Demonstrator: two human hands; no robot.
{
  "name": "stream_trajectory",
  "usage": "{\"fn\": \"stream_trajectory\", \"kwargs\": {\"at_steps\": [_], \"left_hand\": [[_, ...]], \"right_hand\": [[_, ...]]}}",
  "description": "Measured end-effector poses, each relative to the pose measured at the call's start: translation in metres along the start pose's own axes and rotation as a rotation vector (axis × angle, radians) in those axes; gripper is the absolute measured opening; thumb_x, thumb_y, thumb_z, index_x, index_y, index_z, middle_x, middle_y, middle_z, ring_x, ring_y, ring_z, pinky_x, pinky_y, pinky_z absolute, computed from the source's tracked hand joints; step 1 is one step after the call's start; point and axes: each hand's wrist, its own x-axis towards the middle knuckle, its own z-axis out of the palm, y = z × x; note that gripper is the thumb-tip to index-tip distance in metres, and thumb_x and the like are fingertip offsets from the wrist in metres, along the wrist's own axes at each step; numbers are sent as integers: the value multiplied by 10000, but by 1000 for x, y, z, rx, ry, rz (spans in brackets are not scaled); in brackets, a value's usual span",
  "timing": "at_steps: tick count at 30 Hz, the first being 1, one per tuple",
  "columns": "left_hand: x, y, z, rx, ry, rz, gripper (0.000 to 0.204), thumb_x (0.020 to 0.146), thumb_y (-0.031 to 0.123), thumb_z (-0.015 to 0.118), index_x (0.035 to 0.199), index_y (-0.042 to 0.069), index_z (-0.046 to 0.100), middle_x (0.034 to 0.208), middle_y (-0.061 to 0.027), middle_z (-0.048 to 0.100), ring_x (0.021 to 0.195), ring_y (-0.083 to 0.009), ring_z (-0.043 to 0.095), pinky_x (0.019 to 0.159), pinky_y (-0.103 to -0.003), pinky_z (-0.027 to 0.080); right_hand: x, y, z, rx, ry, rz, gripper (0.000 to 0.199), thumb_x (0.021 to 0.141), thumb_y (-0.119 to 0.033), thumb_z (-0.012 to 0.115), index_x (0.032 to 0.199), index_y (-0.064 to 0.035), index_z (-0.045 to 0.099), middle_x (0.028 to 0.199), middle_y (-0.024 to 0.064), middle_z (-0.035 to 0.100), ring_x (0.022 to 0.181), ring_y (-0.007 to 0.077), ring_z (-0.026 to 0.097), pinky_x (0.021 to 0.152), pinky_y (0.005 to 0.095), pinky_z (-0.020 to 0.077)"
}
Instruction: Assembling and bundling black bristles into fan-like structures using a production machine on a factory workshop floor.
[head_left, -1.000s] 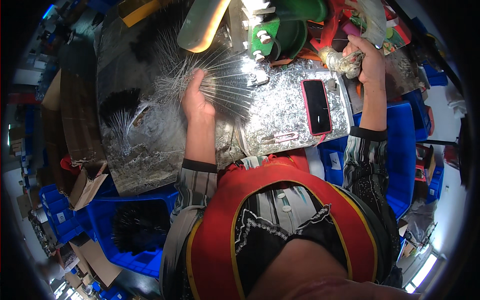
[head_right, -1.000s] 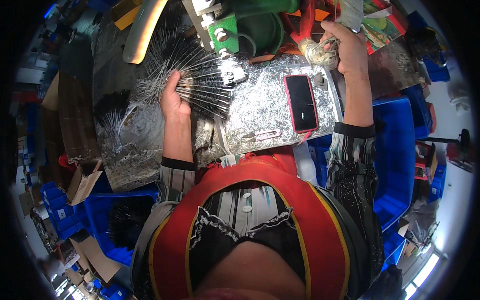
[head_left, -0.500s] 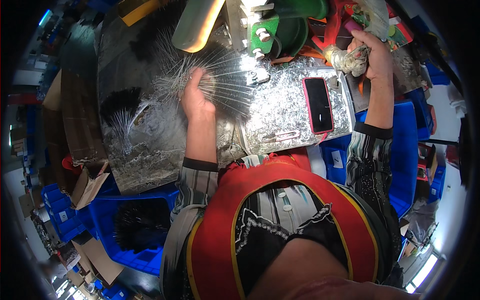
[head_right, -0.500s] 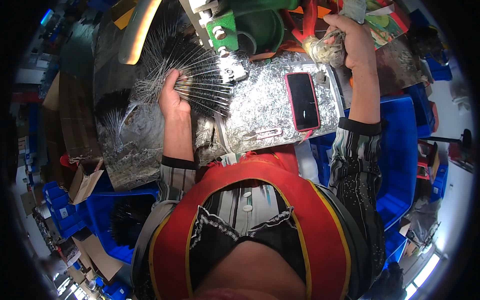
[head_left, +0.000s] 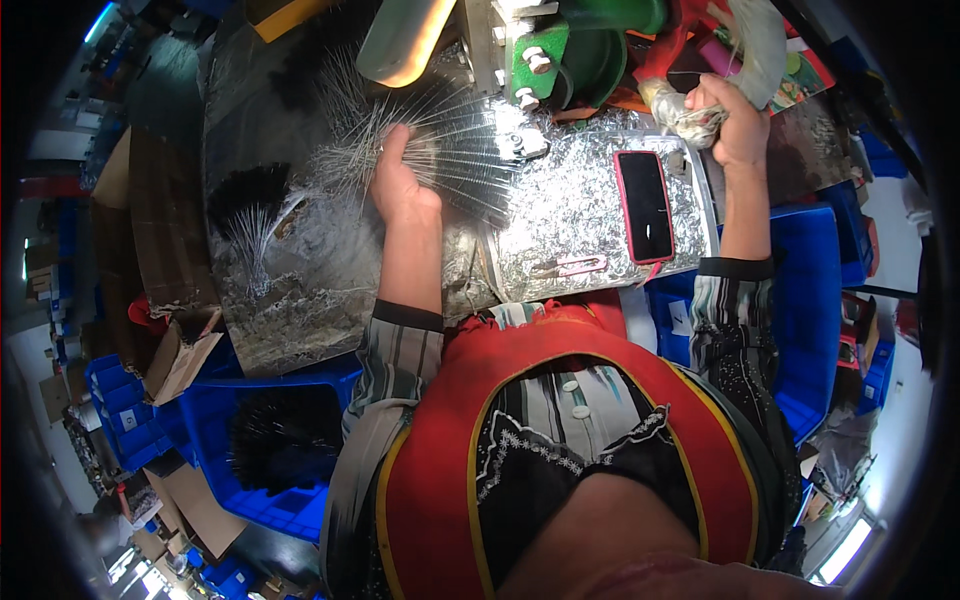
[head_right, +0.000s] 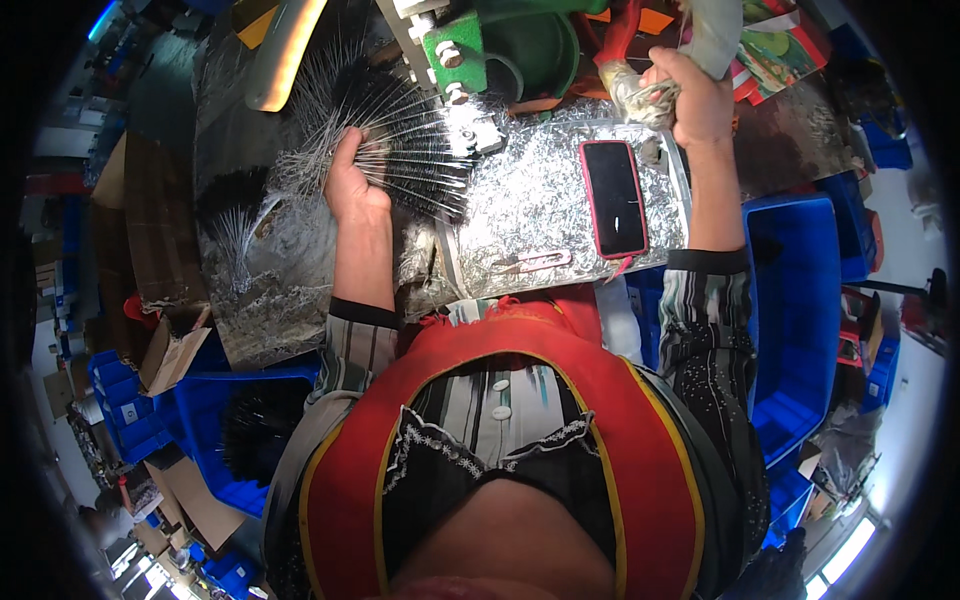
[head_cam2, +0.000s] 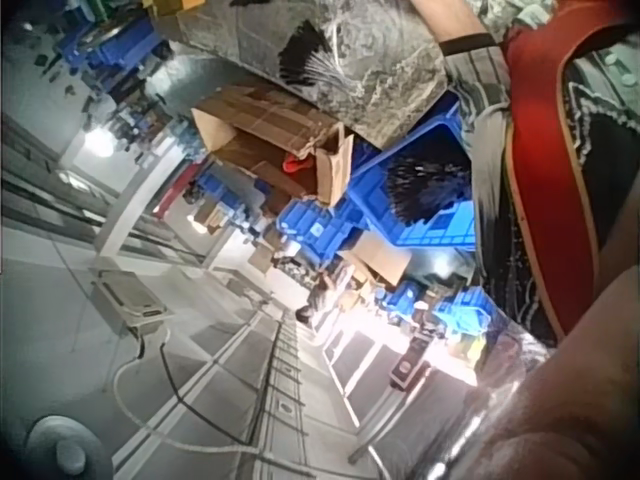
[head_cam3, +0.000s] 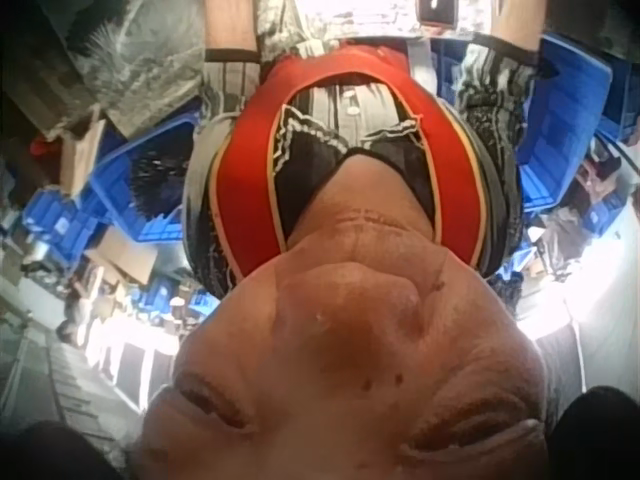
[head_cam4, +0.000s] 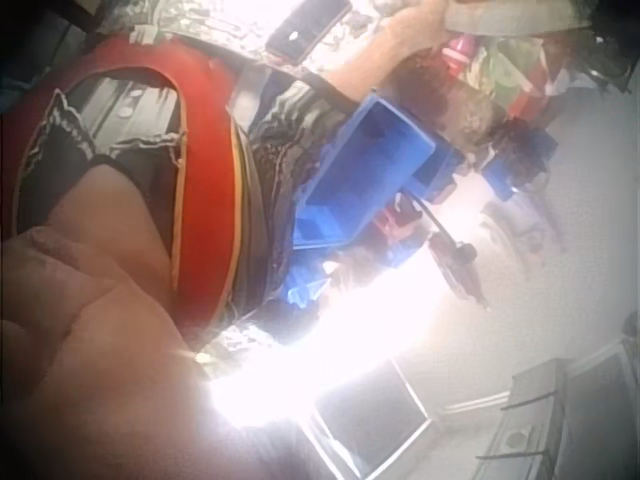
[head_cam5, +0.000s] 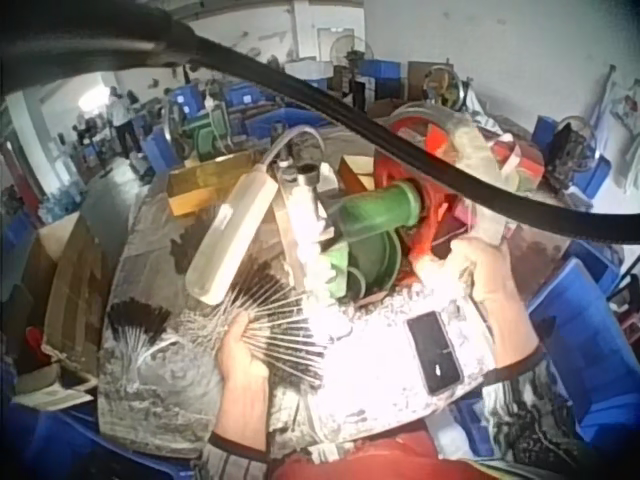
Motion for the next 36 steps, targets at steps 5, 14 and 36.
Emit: {"fn": "stream_trajectory", "kwargs": {"at_steps": [5,14,36], "left_hand": [[0,-2,6,13,-24,-8,193,701,3,615,889,-11,575,852,-89,587,742,-201,572,671,-309,484],[12,-6,0,15,-52,-32,184,710,12,618,886,-9,569,838,-85,587,738,-195,569,666,-309,483],[-2,-7,13,19,-18,-78,212,751,120,617,930,17,571,900,-89,599,803,-177,528,725,-297,441]], "right_hand": [[11,-38,-1,-131,2,125,170,675,-130,647,598,-21,542,526,65,524,436,138,513,434,259,414],[-2,43,0,-1,40,-306,140,718,-34,557,593,5,507,531,76,497,492,173,498,547,294,438],[4,-37,4,-146,92,130,289,728,-84,572,492,-62,406,479,51,413,478,170,434,552,288,388]]}}
